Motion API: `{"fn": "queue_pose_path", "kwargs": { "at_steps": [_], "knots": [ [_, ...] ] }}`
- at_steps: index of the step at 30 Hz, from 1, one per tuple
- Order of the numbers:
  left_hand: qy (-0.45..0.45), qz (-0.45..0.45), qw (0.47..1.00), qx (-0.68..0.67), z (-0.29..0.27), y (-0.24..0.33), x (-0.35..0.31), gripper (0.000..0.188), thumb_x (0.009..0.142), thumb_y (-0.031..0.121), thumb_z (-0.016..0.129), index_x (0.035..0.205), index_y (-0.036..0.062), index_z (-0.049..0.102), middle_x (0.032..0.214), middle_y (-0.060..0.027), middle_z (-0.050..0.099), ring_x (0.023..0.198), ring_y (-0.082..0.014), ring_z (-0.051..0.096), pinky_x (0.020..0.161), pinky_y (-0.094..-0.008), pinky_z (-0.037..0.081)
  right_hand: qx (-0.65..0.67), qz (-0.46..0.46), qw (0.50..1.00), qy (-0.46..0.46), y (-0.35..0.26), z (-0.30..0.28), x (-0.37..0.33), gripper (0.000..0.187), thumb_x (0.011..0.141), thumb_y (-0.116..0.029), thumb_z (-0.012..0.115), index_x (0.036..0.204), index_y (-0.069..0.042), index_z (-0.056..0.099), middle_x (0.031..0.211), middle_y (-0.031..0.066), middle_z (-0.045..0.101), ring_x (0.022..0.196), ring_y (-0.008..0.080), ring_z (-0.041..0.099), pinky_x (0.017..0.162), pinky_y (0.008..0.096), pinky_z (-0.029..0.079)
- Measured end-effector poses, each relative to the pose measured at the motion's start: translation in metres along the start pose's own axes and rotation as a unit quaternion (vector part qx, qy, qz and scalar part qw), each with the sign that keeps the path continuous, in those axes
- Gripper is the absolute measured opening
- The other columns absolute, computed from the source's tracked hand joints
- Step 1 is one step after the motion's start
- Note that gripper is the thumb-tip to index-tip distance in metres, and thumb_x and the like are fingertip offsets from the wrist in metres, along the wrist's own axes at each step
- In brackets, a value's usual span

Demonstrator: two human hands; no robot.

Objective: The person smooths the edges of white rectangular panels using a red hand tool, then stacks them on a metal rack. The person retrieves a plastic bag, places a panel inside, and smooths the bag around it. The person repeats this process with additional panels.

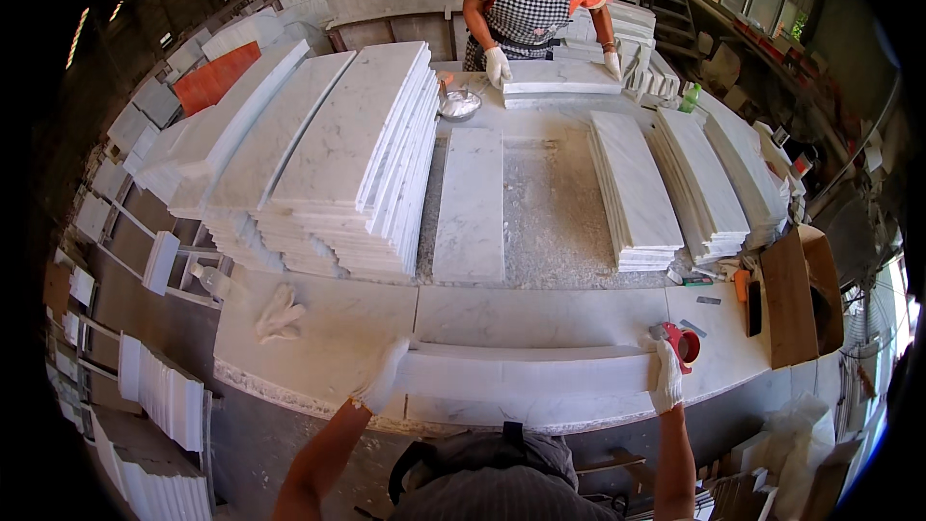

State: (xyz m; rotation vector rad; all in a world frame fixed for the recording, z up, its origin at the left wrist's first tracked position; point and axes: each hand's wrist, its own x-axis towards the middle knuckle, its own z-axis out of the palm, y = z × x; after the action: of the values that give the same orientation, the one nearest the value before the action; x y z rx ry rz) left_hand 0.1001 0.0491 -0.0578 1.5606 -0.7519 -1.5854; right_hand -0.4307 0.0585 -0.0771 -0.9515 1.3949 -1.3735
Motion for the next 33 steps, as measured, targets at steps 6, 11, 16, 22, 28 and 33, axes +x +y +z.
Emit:
{"fn": "queue_pose_path", "kwargs": {
  "at_steps": [6,11,16,22,28,33],
  "knots": [
    [-0.018,0.040,0.998,-0.054,-0.002,-0.017,-0.039,0.033,0.099,0.027,0.048,0.117,0.0032,0.062,0.142,-0.0111,0.049,0.129,-0.0197,0.045,0.109,-0.0350,0.036,-0.192,-0.072,0.977,-0.051,0.015,-0.029,-0.034,0.039,0.106,-0.024,0.039,0.133,0.002,0.050,0.124,0.0120,0.056,0.113,0.0194,0.054,0.101,0.0326,0.041],
    [-0.038,0.106,0.991,-0.077,0.007,-0.007,-0.063,0.038,0.097,0.022,0.052,0.128,0.0020,0.060,0.143,-0.0094,0.049,0.129,-0.0186,0.046,0.112,-0.0347,0.034,0.203,0.192,0.960,0.009,-0.003,-0.013,-0.040,0.041,0.103,-0.029,0.047,0.132,0.001,0.052,0.116,0.0120,0.064,0.109,0.0200,0.061,0.094,0.0325,0.049],
    [-0.011,0.072,0.992,-0.100,0.000,-0.015,-0.072,0.048,0.100,0.034,0.050,0.135,0.0009,0.053,0.145,-0.0116,0.048,0.134,-0.0222,0.042,0.115,-0.0378,0.032,0.184,0.308,0.933,-0.007,-0.060,0.035,-0.035,0.054,0.099,-0.043,0.053,0.131,0.000,0.056,0.119,0.0086,0.066,0.106,0.0196,0.064,0.089,0.0316,0.052],
    [0.113,-0.118,0.938,-0.306,0.000,-0.025,-0.066,0.062,0.099,0.047,0.054,0.144,0.0061,0.045,0.146,-0.0106,0.048,0.130,-0.0218,0.049,0.109,-0.0399,0.042,0.058,0.396,0.912,-0.087,-0.084,0.048,-0.001,0.068,0.098,-0.054,0.050,0.152,-0.016,0.035,0.146,0.0108,0.049,0.122,0.0200,0.057,0.089,0.0250,0.053],
    [0.083,-0.231,0.958,-0.147,-0.006,-0.041,-0.030,0.056,0.100,0.046,0.052,0.138,0.0048,0.050,0.133,-0.0103,0.057,0.114,-0.0198,0.060,0.096,-0.0393,0.051,-0.035,0.402,0.899,-0.168,-0.086,0.107,0.056,0.065,0.098,-0.052,0.051,0.150,-0.014,0.038,0.143,0.0105,0.051,0.120,0.0200,0.057,0.089,0.0259,0.053],
    [0.048,-0.221,0.973,-0.044,0.002,-0.018,0.018,0.056,0.100,0.046,0.052,0.136,0.0038,0.051,0.131,-0.0106,0.058,0.111,-0.0196,0.060,0.093,-0.0390,0.051,-0.069,0.387,0.894,-0.215,-0.086,0.131,0.077,0.064,0.098,-0.050,0.052,0.148,-0.012,0.040,0.140,0.0103,0.052,0.119,0.0200,0.058,0.089,0.0266,0.053]
  ]
}}
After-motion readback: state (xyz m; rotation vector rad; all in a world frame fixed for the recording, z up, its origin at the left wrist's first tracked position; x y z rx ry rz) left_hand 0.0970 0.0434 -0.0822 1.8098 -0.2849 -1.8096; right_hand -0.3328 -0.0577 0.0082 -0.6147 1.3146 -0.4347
